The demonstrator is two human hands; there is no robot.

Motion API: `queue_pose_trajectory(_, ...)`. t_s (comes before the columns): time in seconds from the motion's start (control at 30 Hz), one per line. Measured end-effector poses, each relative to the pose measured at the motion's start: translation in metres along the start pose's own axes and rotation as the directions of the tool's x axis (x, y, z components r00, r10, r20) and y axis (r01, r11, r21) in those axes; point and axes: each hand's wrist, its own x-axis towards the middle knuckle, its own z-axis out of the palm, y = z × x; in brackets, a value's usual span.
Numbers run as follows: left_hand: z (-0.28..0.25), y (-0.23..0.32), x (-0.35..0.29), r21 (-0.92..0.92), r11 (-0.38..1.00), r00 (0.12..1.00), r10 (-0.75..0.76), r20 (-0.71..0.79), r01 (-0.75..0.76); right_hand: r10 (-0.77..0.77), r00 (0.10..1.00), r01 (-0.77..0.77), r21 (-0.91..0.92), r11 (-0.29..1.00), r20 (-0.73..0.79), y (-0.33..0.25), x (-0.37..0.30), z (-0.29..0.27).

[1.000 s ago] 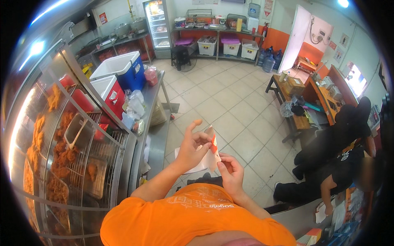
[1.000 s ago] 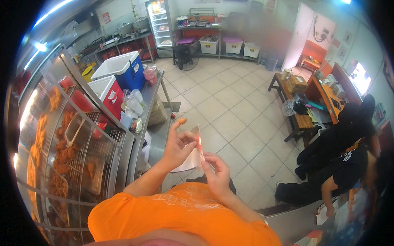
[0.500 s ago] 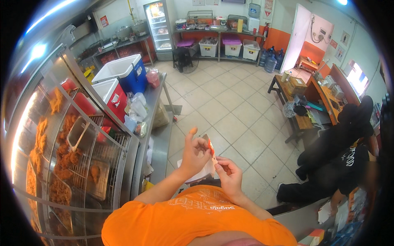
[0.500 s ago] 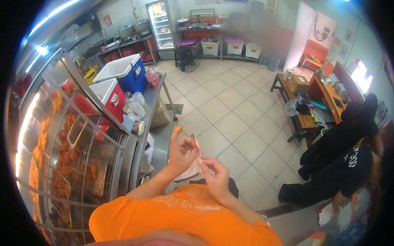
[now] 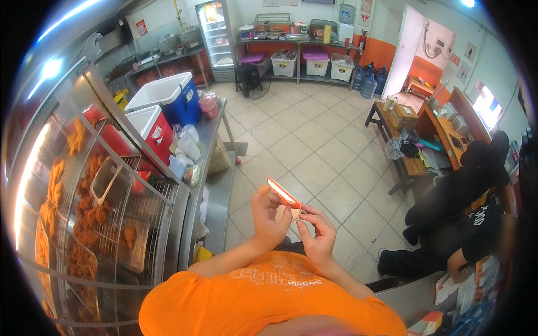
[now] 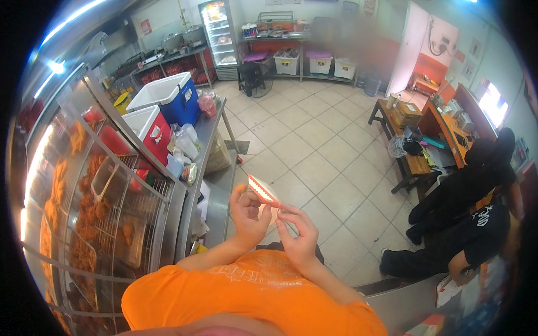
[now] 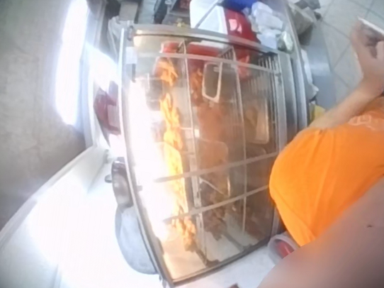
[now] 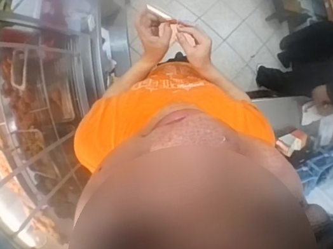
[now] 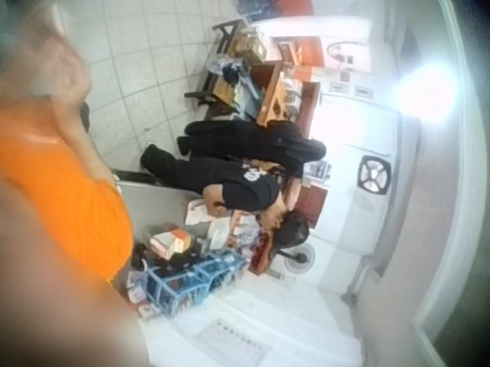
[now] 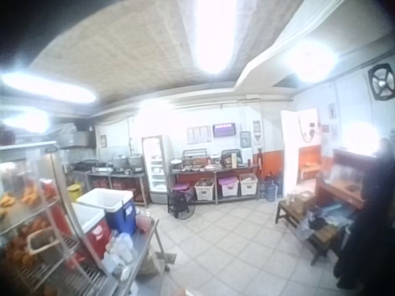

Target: The person folds and assembles small paper food boxes at a counter, then places a piece of fried chicken and a scoop of yellow food into one box. The person also briefly picks up a small blue packet from under the counter.

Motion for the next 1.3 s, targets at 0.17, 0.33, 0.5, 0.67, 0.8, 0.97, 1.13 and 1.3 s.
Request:
queue_pose_trajectory(0.17,0.004,-0.001,-0.006,0.055,0.976,0.972,0.205,0.119,-0.212,-0.069,0.996,0.064,-0.077,0.995,-0.063,0.000,0.002,-0.003)
queue_pose_trajectory(0.33,-0.007,0.005,-0.005,0.051,0.999,0.980,-0.001,0.199,-0.009,0.114,0.990,-0.097,0.186,0.978,-0.079,0.003,0.001,-0.007)
queue_pose_trajectory(0.5,-0.015,0.004,-0.003,-0.068,0.997,0.977,-0.022,0.212,0.038,0.119,0.992,-0.122,0.136,0.983,0.030,0.001,0.005,-0.014)
queue_pose_trajectory(0.67,-0.020,0.000,-0.003,0.036,0.996,0.960,0.067,0.273,-0.080,0.120,0.991,-0.124,0.062,0.990,0.059,-0.004,0.008,-0.018)
queue_pose_trajectory(0.8,-0.024,-0.006,-0.003,0.048,0.992,0.955,0.095,0.283,-0.113,0.152,0.986,-0.157,0.072,0.985,0.066,-0.006,0.009,-0.022)
queue_pose_trajectory(0.97,-0.021,-0.012,-0.004,0.172,0.963,0.943,0.148,0.298,-0.206,0.171,0.984,-0.175,0.088,0.981,0.052,-0.006,0.009,-0.024)
queue_pose_trajectory(1.13,-0.021,-0.012,-0.003,0.109,0.973,0.939,0.162,0.304,-0.204,0.100,0.993,-0.101,0.021,0.995,0.059,-0.004,0.007,-0.020)
queue_pose_trajectory(1.3,-0.028,-0.010,-0.004,0.172,0.973,0.960,0.105,0.260,-0.153,0.188,0.979,-0.199,0.201,0.959,0.071,-0.002,0.008,-0.016)
